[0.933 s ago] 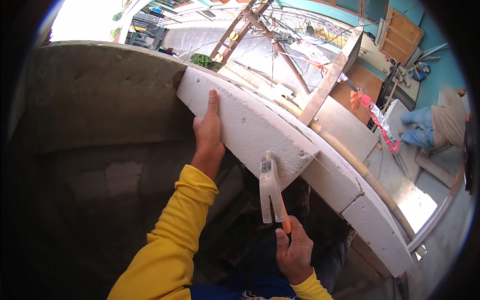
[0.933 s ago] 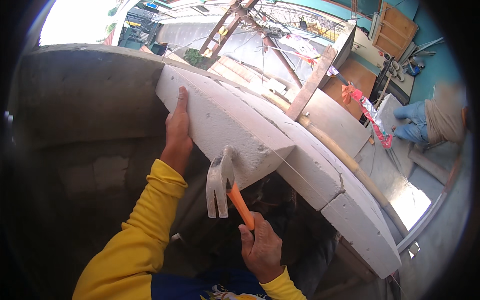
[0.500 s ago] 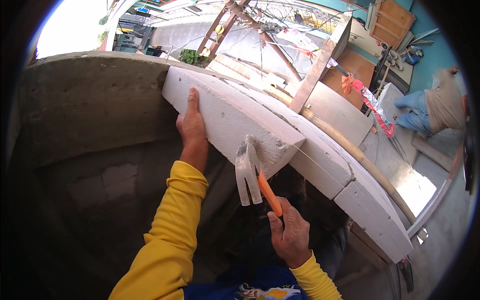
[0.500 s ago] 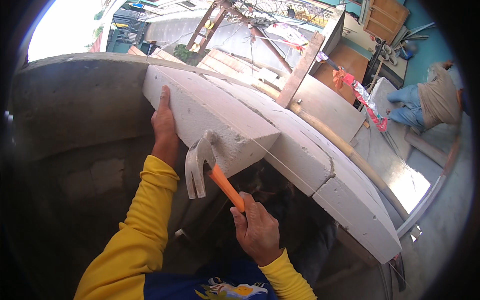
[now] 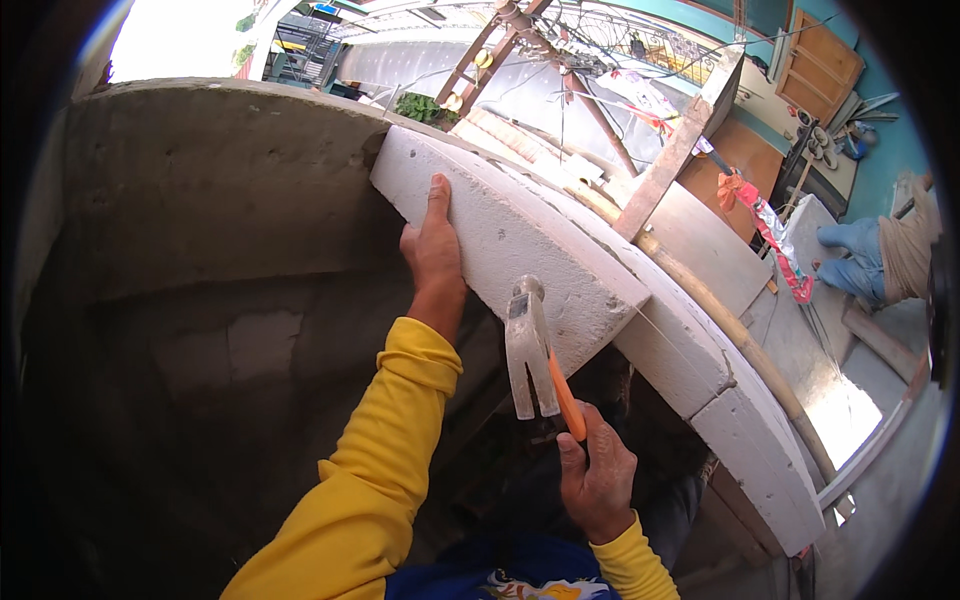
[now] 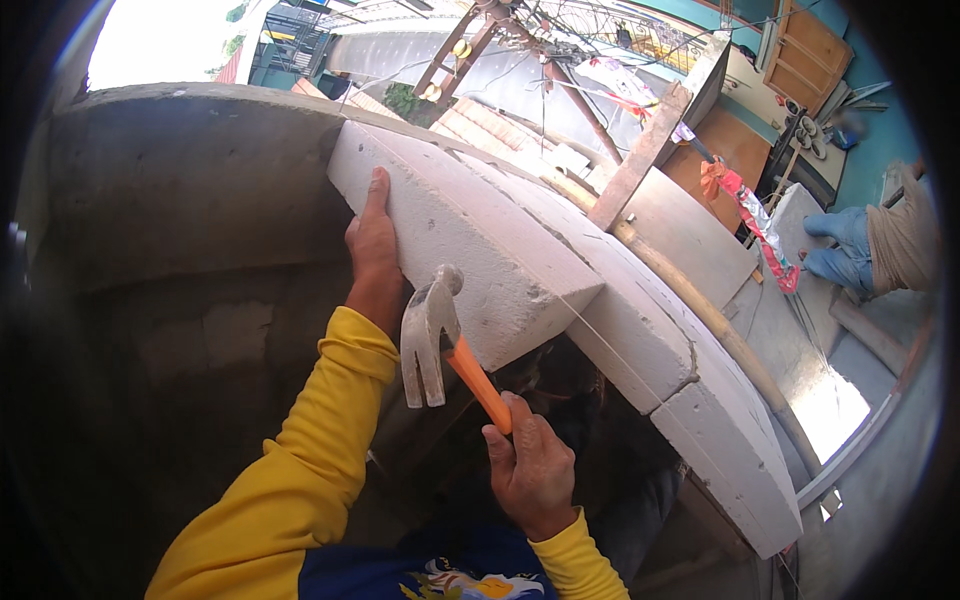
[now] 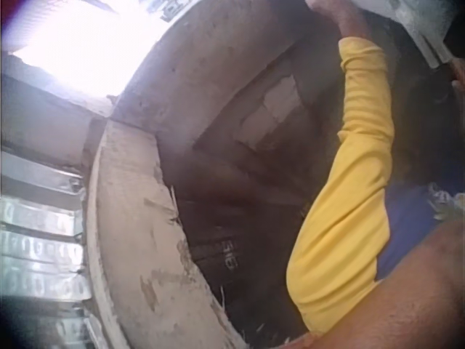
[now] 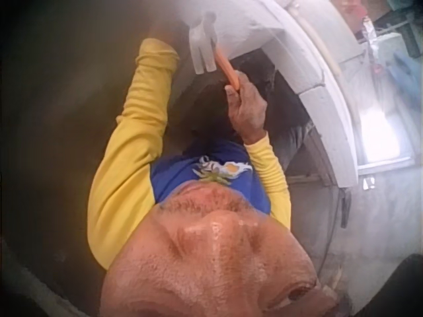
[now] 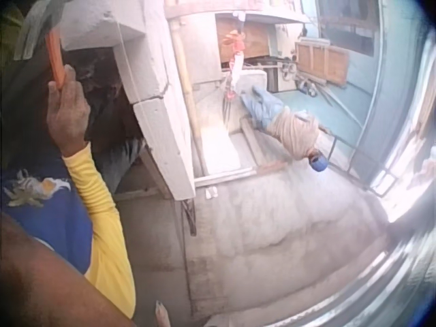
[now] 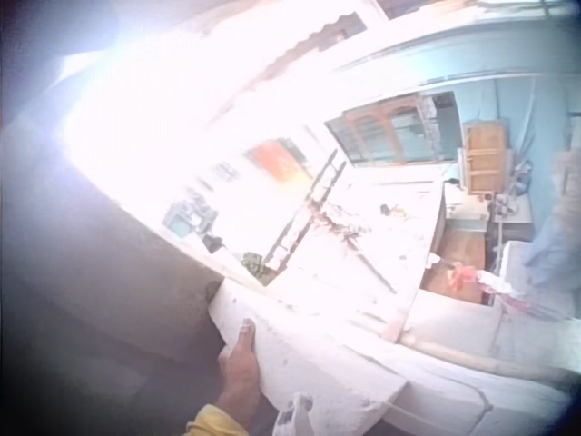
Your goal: The person lays white blocks onto a wall using a trowel to apply mortar. They repeatedly scoop mortar from a bucket, spread it on the blocks, and position them against the wall while standing on scaffolding.
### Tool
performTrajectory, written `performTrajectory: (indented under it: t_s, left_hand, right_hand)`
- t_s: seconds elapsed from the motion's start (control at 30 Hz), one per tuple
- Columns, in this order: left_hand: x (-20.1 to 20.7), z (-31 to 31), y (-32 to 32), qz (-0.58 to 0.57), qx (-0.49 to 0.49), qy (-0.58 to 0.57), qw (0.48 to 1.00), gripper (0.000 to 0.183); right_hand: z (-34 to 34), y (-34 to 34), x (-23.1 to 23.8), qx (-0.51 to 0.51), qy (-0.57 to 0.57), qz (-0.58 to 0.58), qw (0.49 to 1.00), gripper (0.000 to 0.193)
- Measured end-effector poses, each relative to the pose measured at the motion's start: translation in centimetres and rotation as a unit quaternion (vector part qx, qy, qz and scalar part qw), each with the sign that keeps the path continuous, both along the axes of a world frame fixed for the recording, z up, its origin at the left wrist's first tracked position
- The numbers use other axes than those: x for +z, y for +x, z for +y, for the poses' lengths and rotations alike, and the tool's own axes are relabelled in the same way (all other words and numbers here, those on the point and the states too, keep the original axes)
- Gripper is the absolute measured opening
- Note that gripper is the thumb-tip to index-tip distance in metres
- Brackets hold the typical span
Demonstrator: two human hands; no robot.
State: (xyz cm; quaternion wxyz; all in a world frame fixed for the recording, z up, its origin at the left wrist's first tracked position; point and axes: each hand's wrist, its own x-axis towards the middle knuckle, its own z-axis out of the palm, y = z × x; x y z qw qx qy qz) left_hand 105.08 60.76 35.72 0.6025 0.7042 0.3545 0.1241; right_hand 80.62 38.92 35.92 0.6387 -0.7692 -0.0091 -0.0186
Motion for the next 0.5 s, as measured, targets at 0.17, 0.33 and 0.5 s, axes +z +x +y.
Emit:
performTrajectory:
  t_s: [0.17, 0.33, 0.5]
  left_hand:
    - [0.1, -0.1, 0.0, 0.002, 0.001, 0.012, 1.000, 0.066]
    - [-0.2, -0.1, 0.1, 0.008, 0.008, 0.042, 0.999, 0.068]
    - [0.4, -0.3, 0.0, 0.014, 0.016, 0.049, 0.999, 0.067]
  right_hand:
    - [-0.1, 0.6, 0.4, 0.009, 0.003, -0.003, 1.000, 0.044]
    - [-0.5, 1.0, 0.7, 0.024, -0.032, 0.016, 0.999, 0.041]
    - [-0.5, 1.1, 0.9, 0.011, -0.020, 0.006, 1.000, 0.041]
